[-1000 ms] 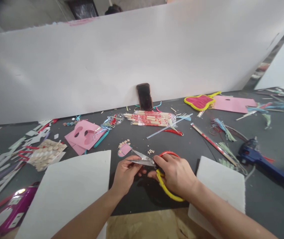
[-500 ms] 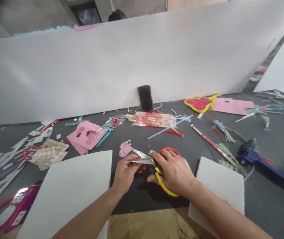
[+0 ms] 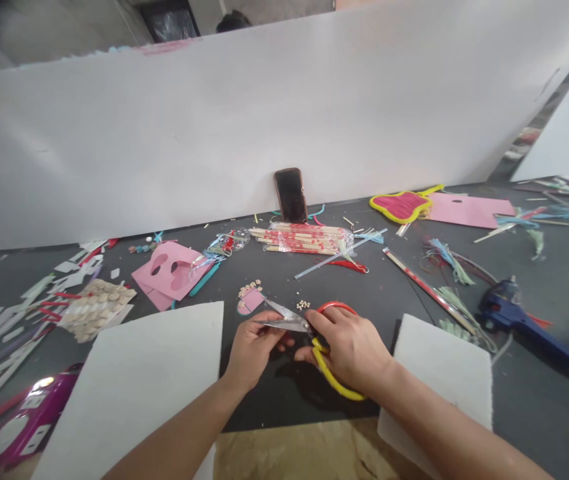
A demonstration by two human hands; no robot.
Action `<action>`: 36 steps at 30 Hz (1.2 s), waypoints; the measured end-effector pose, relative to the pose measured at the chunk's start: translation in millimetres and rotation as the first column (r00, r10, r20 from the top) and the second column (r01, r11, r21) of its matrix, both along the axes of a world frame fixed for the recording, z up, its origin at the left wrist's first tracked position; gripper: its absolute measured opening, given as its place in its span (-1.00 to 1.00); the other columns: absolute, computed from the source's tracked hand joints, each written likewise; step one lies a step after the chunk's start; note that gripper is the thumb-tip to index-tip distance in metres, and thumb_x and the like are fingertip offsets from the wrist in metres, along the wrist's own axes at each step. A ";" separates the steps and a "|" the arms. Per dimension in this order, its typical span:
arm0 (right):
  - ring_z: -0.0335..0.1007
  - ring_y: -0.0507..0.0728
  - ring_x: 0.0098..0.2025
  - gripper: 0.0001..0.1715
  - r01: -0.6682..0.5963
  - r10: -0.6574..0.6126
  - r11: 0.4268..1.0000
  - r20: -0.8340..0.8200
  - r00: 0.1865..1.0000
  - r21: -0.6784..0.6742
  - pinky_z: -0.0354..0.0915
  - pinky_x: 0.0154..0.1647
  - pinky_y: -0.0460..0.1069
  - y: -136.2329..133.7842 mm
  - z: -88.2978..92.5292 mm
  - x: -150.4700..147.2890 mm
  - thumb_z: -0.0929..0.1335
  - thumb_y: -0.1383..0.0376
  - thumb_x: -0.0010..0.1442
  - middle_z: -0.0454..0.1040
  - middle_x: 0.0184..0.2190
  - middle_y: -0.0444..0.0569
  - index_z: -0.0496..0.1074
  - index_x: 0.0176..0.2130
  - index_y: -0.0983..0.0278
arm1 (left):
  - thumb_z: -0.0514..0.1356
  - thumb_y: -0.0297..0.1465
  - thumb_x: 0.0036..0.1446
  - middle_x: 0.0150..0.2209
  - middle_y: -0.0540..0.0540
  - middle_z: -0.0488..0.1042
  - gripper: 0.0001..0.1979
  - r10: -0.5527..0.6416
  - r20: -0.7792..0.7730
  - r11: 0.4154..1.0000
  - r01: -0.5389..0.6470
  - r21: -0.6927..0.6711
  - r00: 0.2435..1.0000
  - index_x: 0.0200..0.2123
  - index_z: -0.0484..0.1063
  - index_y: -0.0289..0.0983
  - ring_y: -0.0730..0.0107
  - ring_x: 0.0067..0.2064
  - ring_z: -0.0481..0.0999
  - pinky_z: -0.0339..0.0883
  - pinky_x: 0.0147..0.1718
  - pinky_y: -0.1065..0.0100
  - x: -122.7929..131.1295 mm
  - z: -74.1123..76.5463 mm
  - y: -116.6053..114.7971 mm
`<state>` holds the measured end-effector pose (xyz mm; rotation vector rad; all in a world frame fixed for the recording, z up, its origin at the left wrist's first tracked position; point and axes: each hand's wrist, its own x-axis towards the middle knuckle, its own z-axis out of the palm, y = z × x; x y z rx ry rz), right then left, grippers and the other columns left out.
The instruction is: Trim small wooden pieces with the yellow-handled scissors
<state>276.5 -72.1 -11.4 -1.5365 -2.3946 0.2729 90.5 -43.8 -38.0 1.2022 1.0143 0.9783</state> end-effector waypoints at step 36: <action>0.41 0.18 -0.24 -0.43 0.006 -0.006 1.000 0.001 1.000 -0.019 0.29 -0.32 -0.01 -0.4 3.5 0.0 0.24 -0.10 0.17 0.46 -0.30 0.06 0.37 -0.06 0.25 | 0.17 -0.26 0.13 -0.52 -0.04 0.49 -0.76 -0.049 -0.095 0.997 0.055 0.057 0.994 -0.41 0.50 -0.30 0.43 -0.52 0.51 0.27 -0.61 0.51 -1.1 6.2 -2.0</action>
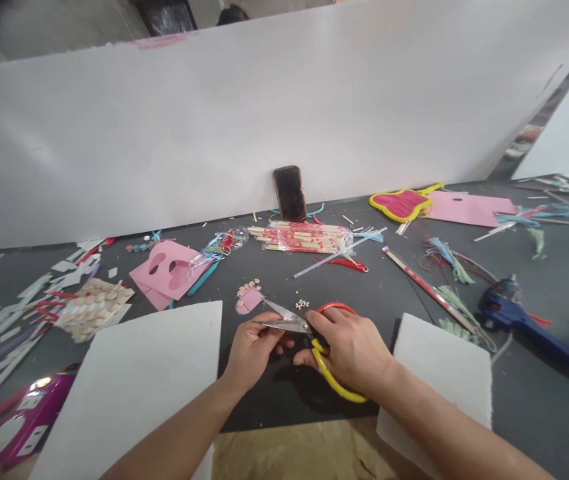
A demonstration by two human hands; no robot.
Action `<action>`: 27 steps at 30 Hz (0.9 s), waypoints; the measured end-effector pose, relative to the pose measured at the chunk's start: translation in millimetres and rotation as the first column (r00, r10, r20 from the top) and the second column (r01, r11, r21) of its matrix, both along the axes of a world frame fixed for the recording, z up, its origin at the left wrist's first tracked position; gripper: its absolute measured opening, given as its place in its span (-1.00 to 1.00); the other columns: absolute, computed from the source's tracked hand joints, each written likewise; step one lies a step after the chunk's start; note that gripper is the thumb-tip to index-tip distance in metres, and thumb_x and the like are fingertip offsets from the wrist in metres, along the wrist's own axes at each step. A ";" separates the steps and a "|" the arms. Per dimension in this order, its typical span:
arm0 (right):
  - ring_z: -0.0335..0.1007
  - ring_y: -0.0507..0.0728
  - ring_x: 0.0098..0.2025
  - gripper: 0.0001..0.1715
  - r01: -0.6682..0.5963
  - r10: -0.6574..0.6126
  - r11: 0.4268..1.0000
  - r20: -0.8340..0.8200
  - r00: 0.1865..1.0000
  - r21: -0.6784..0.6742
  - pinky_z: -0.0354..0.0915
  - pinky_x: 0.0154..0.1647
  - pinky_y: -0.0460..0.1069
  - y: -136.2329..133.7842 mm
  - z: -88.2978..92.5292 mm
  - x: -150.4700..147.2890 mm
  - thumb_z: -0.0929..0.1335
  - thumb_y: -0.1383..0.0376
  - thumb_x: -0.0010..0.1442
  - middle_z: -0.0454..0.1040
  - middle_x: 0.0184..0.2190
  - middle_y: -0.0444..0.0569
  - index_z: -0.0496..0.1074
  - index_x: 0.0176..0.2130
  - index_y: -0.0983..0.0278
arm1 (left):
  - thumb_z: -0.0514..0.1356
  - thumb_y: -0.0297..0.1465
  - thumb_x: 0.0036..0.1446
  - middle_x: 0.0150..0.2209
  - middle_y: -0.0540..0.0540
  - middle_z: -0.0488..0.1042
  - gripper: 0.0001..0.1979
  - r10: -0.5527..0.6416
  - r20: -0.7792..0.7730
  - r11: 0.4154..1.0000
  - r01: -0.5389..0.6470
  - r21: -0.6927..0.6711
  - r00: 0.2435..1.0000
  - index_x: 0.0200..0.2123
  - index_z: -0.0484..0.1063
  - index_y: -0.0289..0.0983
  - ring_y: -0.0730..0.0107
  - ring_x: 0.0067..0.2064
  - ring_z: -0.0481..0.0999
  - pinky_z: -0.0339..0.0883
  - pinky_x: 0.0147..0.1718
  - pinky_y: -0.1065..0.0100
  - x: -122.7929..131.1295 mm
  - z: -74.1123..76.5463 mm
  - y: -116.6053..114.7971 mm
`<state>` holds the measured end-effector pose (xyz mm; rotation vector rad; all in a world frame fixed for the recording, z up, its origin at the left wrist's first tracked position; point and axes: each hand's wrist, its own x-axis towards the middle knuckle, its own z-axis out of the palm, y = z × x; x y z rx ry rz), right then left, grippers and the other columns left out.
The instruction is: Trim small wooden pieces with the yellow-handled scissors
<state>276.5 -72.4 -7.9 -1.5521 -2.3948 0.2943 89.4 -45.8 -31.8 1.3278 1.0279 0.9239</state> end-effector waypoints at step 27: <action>0.34 0.26 -0.15 -0.23 -0.010 0.010 0.999 -0.007 1.000 0.036 0.32 -0.22 0.10 0.9 0.6 -3.6 0.28 -0.20 0.06 0.41 -0.22 0.11 0.31 0.03 0.29 | 0.20 -0.32 0.08 -0.56 -0.02 0.49 -0.83 0.045 0.045 0.999 -0.045 0.011 0.998 -0.41 0.52 -0.30 0.42 -0.52 0.50 0.31 -0.57 0.49 -1.7 -3.0 -0.2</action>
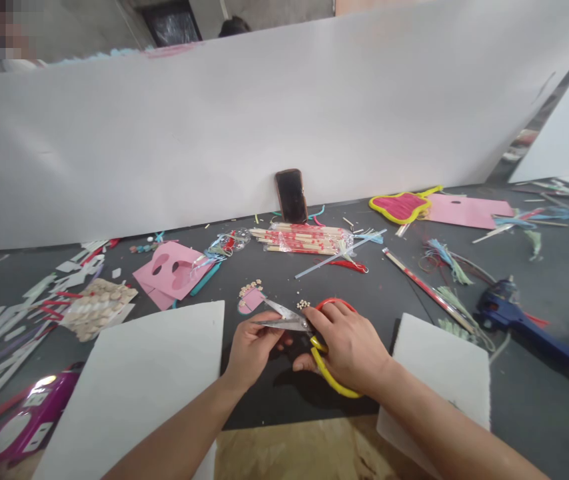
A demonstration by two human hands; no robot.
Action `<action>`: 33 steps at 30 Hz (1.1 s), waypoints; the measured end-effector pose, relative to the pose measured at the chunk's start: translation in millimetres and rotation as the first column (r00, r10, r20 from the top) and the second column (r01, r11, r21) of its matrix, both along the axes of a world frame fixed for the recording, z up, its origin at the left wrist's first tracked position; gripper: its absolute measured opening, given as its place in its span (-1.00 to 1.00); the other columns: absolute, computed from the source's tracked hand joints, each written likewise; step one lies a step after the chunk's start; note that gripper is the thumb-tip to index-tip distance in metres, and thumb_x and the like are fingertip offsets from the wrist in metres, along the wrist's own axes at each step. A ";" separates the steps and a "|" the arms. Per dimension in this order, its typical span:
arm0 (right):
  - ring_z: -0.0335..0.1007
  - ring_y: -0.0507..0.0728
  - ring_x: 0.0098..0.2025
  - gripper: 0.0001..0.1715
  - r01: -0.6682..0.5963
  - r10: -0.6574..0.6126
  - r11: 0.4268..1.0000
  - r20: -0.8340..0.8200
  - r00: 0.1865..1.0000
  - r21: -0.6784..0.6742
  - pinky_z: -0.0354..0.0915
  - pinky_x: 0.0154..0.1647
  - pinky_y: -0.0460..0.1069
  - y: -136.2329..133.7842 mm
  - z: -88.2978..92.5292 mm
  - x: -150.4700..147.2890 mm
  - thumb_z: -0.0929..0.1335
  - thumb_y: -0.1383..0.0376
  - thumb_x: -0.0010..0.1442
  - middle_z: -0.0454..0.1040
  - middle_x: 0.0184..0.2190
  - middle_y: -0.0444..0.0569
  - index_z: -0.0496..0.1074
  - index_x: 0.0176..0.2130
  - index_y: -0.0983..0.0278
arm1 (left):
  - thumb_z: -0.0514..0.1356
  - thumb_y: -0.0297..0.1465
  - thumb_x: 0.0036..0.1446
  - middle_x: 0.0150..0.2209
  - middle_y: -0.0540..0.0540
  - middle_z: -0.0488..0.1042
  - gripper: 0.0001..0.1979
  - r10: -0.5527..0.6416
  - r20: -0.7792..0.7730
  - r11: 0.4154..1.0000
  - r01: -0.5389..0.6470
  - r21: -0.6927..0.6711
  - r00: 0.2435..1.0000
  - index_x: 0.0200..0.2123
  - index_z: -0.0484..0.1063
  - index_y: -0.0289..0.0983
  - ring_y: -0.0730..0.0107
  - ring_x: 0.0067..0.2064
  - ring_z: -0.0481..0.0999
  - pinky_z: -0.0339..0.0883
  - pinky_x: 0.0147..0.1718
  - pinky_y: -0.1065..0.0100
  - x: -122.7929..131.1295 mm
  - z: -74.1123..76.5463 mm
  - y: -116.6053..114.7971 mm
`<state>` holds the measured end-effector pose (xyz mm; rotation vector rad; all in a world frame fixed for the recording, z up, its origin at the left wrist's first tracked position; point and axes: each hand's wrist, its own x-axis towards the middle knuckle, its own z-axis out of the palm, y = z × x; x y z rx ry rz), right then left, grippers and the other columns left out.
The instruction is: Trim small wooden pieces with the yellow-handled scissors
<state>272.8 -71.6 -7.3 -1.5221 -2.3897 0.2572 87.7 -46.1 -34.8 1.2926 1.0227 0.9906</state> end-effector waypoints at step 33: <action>0.33 0.27 -0.13 -0.17 0.002 -0.002 1.000 0.034 0.999 -0.019 0.31 -0.22 0.09 -0.2 0.8 0.5 0.26 -0.25 0.03 0.40 -0.22 0.11 0.28 0.04 0.27 | 0.18 -0.36 0.10 -0.58 0.01 0.48 -0.85 -0.043 0.019 0.999 0.043 -0.012 0.999 -0.41 0.51 -0.30 0.48 -0.55 0.49 0.31 -0.56 0.53 -0.6 1.7 -0.1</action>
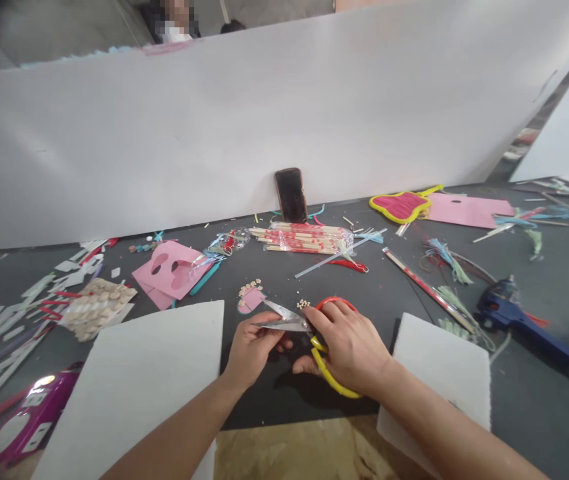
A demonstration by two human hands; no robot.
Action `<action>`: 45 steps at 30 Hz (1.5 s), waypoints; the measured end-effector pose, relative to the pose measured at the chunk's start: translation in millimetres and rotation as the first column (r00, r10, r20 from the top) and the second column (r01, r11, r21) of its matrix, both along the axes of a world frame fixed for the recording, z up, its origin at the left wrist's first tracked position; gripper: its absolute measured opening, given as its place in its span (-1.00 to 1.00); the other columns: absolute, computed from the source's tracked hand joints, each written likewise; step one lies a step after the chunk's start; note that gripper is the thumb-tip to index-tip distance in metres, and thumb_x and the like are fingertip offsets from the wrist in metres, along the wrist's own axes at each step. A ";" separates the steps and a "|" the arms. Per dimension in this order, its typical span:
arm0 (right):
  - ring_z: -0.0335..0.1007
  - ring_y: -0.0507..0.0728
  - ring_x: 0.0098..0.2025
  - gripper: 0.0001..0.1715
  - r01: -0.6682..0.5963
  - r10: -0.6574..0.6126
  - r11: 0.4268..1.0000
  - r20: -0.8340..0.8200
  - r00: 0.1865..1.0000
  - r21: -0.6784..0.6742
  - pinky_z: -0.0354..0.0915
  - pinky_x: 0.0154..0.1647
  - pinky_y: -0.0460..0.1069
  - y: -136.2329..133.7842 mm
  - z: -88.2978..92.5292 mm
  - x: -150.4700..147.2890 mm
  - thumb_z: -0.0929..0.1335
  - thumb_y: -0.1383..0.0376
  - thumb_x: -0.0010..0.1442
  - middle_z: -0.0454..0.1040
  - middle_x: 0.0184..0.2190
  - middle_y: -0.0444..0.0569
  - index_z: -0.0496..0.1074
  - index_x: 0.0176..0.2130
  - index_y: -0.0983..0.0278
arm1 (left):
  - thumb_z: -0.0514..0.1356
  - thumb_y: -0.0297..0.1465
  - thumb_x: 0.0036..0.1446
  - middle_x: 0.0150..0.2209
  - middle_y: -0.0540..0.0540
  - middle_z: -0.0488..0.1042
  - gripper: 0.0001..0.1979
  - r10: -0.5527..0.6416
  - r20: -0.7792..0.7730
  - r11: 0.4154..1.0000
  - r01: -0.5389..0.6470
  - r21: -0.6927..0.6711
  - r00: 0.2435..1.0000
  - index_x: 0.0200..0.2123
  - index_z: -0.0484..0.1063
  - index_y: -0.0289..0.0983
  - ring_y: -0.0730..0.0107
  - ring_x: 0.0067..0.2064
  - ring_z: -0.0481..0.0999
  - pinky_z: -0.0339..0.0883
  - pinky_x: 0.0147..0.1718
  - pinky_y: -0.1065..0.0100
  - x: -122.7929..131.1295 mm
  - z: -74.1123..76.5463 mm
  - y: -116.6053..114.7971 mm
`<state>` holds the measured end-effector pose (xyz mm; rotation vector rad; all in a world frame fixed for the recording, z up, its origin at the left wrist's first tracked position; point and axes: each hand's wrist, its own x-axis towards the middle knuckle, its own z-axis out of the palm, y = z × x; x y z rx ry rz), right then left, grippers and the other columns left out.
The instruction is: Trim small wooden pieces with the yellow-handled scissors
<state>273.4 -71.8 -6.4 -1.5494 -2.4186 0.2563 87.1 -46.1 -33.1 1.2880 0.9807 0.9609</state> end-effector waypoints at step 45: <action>0.36 0.27 -0.17 -0.19 0.017 -0.018 1.000 0.036 0.999 0.020 0.32 -0.26 0.11 -1.7 0.9 1.4 0.31 -0.16 0.05 0.40 -0.16 0.13 0.24 0.12 0.25 | 0.16 -0.30 0.12 -0.49 -0.05 0.55 -0.80 -0.002 -0.044 0.999 0.004 0.032 0.999 -0.39 0.53 -0.28 0.39 -0.47 0.53 0.35 -0.52 0.47 1.0 4.3 -0.9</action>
